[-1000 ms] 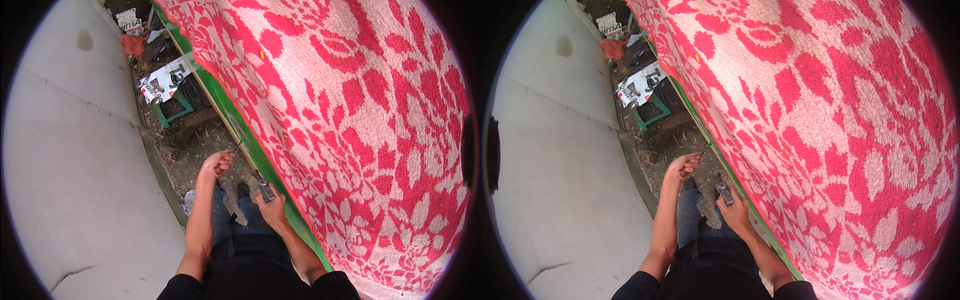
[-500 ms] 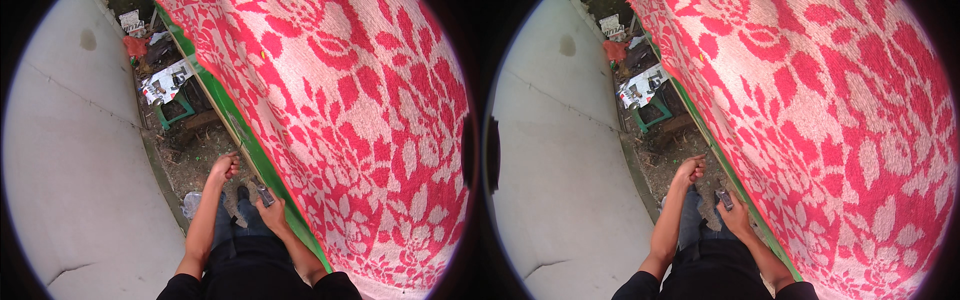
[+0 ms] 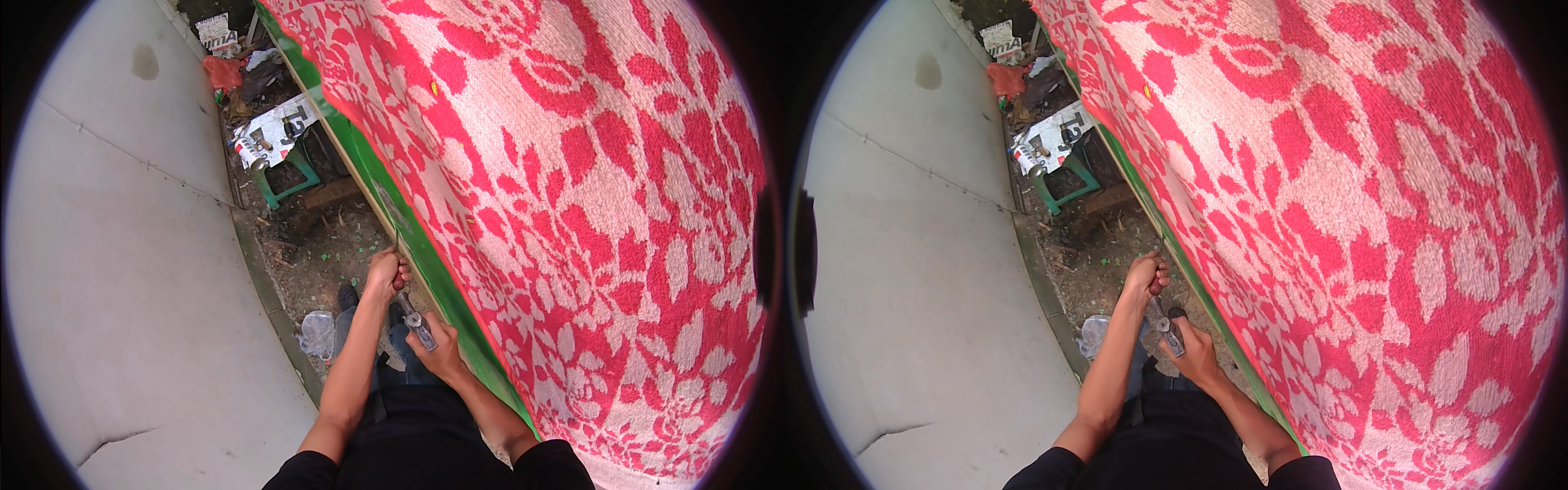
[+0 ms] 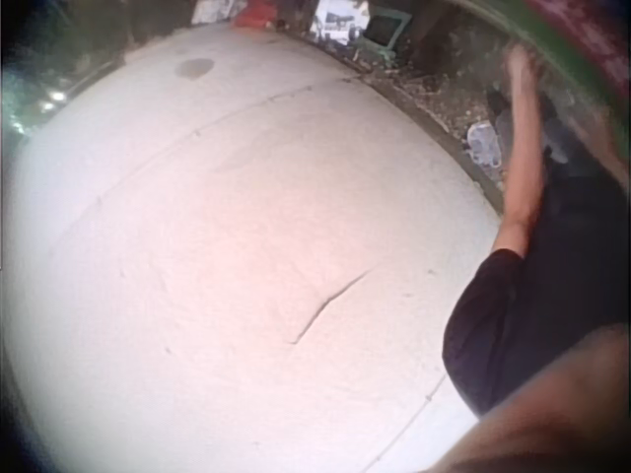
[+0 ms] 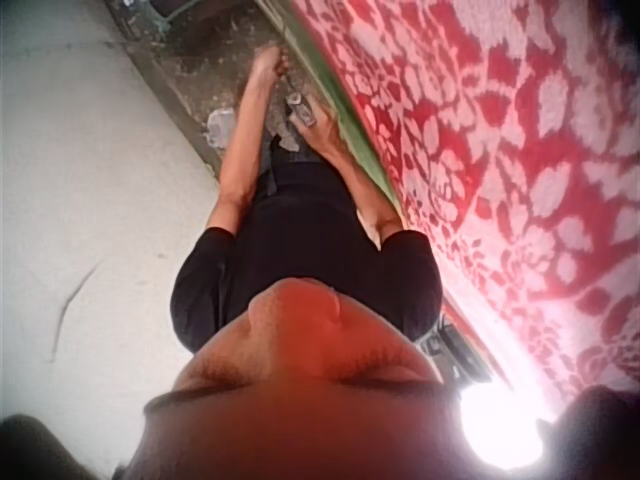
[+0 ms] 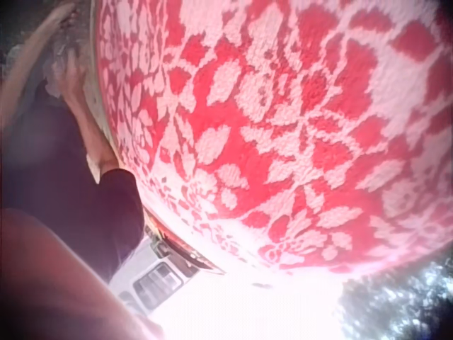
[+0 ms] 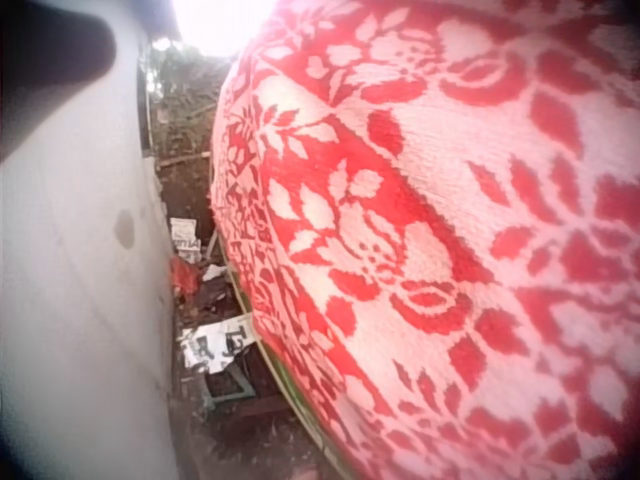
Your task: The person uses a scraper to remove material from the edge of a green vehicle panel. They then ignite a blowtorch and apply heat to the same area while continuing to scrape. The work is performed on the side of a vehicle with a patterned cloth covering the upper portion.
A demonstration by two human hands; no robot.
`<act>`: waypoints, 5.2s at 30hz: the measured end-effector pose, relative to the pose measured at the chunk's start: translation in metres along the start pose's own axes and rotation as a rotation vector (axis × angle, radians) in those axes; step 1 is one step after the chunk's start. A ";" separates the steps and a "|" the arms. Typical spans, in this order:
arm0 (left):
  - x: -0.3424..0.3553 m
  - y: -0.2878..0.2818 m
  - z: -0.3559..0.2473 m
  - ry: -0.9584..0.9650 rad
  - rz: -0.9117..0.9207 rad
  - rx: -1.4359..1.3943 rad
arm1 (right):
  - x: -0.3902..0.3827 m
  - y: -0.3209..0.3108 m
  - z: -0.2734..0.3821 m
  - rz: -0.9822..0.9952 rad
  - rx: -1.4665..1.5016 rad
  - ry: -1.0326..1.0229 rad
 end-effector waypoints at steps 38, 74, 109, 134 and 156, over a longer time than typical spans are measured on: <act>0.012 -0.073 -0.066 -0.284 0.275 0.130 | -0.005 -0.014 -0.008 -0.126 -0.054 0.223; 0.014 -0.002 -0.008 -0.049 -0.018 -0.111 | 0.024 0.004 -0.022 -0.091 -0.102 0.234; -0.028 -0.032 -0.024 -0.128 0.234 0.232 | 0.005 -0.010 -0.013 -0.095 -0.015 0.283; -0.011 -0.014 -0.008 -0.025 0.160 -0.011 | 0.003 -0.003 -0.009 -0.077 -0.002 0.252; 0.028 0.012 -0.005 -0.044 0.013 -0.279 | 0.006 -0.001 -0.007 -0.091 -0.030 -0.012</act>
Point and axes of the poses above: each hand's wrist, its own x-axis towards the middle knuckle, its own y-axis out of the palm, z = x × y, the point moved 4 cm from there along x, towards the middle knuckle, and after that the axes turned 2 degrees about x, right-handed, at the moved point
